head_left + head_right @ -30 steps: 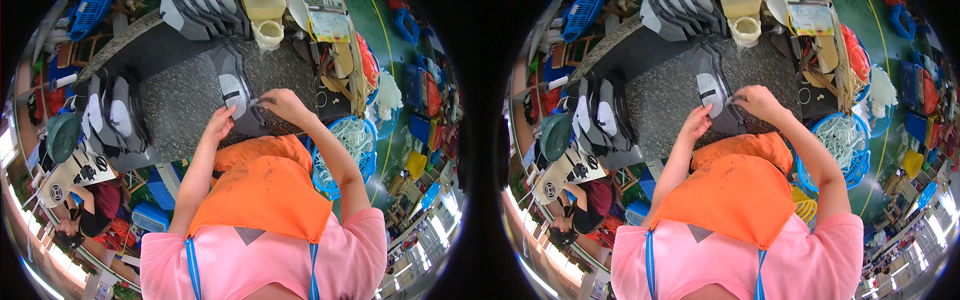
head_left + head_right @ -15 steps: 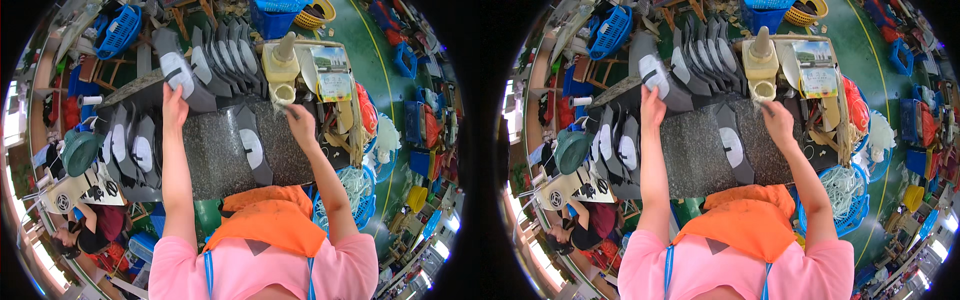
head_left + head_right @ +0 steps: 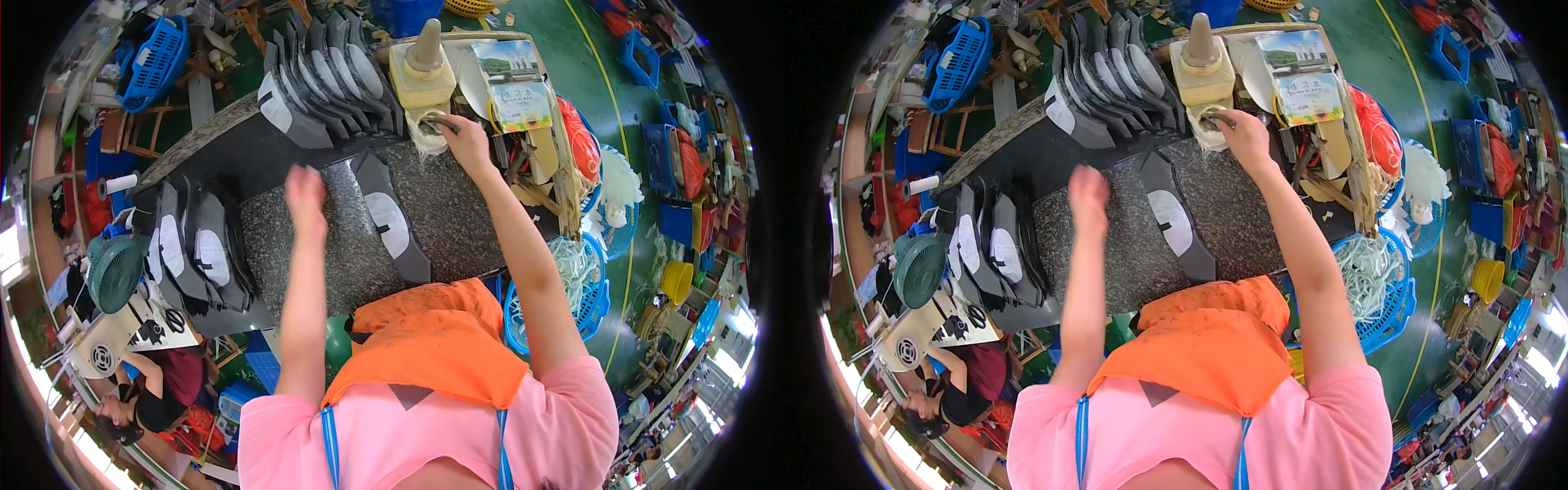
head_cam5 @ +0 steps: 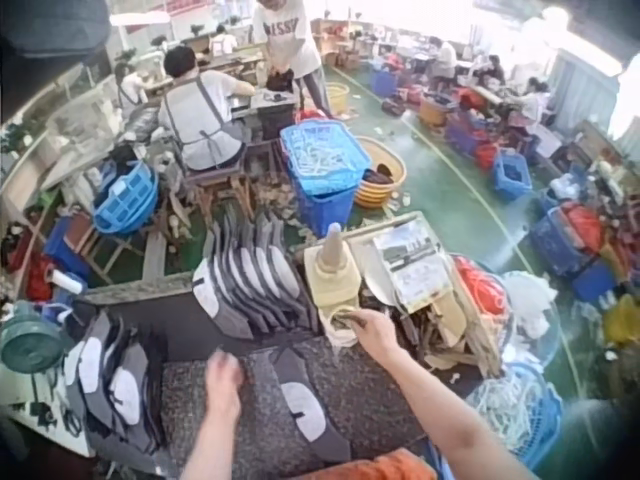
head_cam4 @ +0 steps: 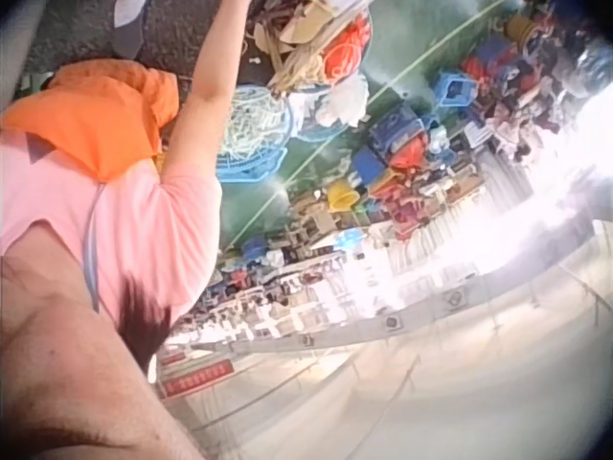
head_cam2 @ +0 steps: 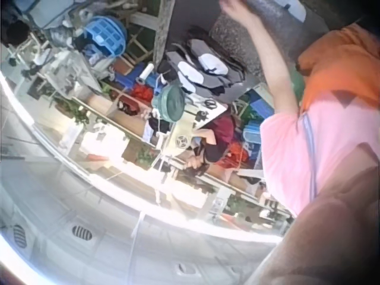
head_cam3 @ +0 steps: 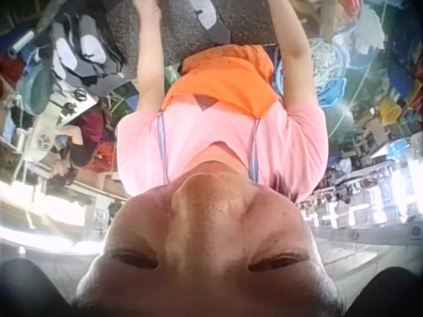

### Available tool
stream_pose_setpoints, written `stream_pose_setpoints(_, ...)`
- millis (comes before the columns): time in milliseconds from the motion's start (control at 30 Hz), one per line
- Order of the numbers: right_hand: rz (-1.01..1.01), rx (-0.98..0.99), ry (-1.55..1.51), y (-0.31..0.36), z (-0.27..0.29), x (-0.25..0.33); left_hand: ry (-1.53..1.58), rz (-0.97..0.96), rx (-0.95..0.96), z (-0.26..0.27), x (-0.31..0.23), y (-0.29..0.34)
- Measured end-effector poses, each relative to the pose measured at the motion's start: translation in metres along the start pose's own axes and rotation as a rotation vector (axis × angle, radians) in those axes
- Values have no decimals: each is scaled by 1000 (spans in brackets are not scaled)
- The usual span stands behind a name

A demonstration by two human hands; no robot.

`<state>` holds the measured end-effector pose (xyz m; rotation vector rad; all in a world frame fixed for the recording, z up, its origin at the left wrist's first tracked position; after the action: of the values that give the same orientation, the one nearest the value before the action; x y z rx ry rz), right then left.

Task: The person is applying glue or adhesive to shoe components using a small brush.

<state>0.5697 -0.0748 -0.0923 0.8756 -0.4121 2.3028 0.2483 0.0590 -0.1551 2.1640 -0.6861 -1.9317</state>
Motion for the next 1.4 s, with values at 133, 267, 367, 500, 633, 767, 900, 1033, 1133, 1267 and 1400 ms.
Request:
stream_pose_setpoints(133,166,-92,82,12,22,25,-273,383,304,-46,90,118)
stream_pose_setpoints(267,-272,-31,-237,60,20,-8,-319,319,167,-17,136,123)
stream_pose_setpoints(367,-459,586,-441,102,-58,10,-292,463,157,-25,133,124)
stream_pose_setpoints(500,22,59,-304,72,-57,43,-366,451,150,-23,133,119)
stream_pose_setpoints(633,-41,405,-347,138,-59,28,-312,458,120,-20,128,120)
stream_pose_setpoints(767,-53,660,-14,196,-53,4,-294,461,102,-15,136,118)
stream_pose_setpoints(900,100,496,-258,186,-35,21,-291,450,111,-26,128,117)
stream_pose_setpoints(1033,218,720,-157,202,-45,29,-276,456,121,-22,127,120)
stream_pose_setpoints(1133,285,754,-160,194,-45,49,-204,488,157,-14,134,122)
stream_pose_setpoints(1267,379,509,-259,136,-62,71,30,576,301,-30,147,131)
stream_pose_setpoints(1400,343,274,-47,77,-86,66,-140,567,214,-37,139,127)
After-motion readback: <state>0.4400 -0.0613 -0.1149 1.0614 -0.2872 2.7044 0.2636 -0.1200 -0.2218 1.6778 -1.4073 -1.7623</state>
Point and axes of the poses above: each hand's wrist, its own y-axis away from the middle knuckle, its own z-axis out of the back of the hand, x = y × z, the point moved 10 cm from there along -y, towards the middle knuckle, and after that the axes turned 1 degree about -x, right-handed, at the moved point
